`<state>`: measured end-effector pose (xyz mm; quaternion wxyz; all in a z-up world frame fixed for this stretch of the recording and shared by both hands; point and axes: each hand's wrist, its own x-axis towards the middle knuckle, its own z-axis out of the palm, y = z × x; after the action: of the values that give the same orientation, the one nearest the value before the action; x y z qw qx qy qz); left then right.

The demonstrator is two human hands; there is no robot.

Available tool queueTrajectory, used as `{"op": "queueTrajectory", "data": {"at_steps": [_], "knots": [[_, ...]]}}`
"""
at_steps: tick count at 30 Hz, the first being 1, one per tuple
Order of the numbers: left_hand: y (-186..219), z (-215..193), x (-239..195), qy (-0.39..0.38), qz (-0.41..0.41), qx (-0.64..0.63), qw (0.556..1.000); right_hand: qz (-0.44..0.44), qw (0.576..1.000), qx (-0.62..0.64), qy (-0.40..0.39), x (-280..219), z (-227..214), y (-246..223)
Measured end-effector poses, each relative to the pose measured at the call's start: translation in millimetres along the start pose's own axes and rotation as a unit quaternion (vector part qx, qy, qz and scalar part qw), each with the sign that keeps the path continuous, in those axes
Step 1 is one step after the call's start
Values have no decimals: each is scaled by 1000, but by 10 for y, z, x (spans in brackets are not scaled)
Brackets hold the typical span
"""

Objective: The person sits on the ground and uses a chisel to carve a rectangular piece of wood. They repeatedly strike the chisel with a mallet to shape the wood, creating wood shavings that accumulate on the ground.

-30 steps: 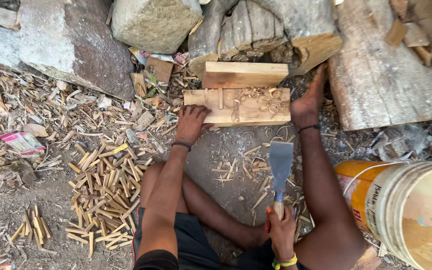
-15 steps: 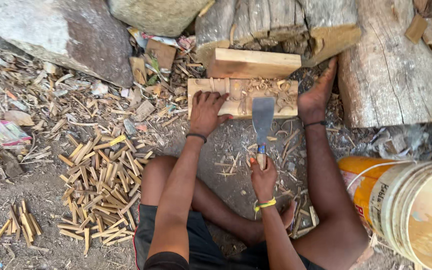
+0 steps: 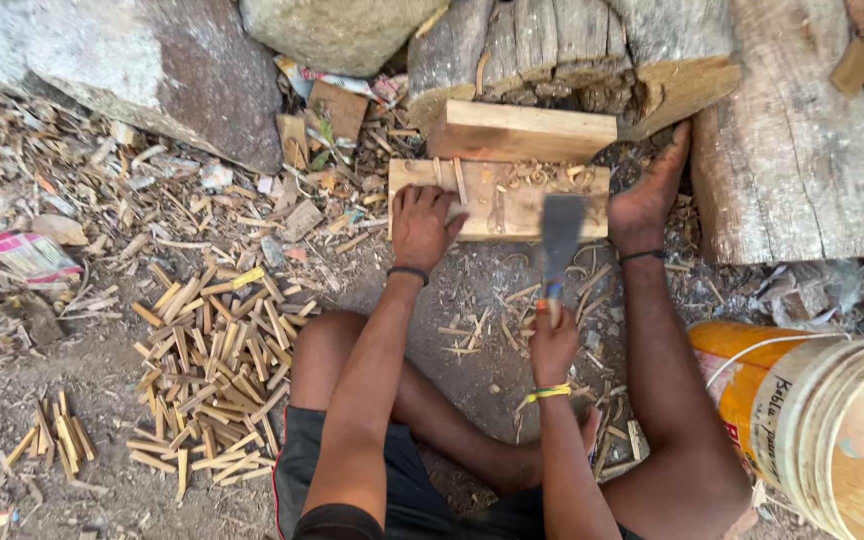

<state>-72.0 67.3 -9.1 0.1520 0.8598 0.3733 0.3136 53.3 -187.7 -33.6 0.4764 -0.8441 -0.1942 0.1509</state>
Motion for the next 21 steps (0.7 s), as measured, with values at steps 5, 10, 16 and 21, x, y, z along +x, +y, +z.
{"op": "queueTrajectory", "data": {"at_steps": [5,10,16,21], "knots": [[38,116,78,-16,-84,-8,996,72,990,121,-10,-136,-170,84],[-43,163,65,23,-48,9,999,82,984,155,-35,-379,-224,-56],[-65,99,66,22,9,-5,1000,51,985,153,-56,-483,-206,-331],[-90,75,53,7,28,-21,999,74,980,167,-75,-584,-160,-393]]}}
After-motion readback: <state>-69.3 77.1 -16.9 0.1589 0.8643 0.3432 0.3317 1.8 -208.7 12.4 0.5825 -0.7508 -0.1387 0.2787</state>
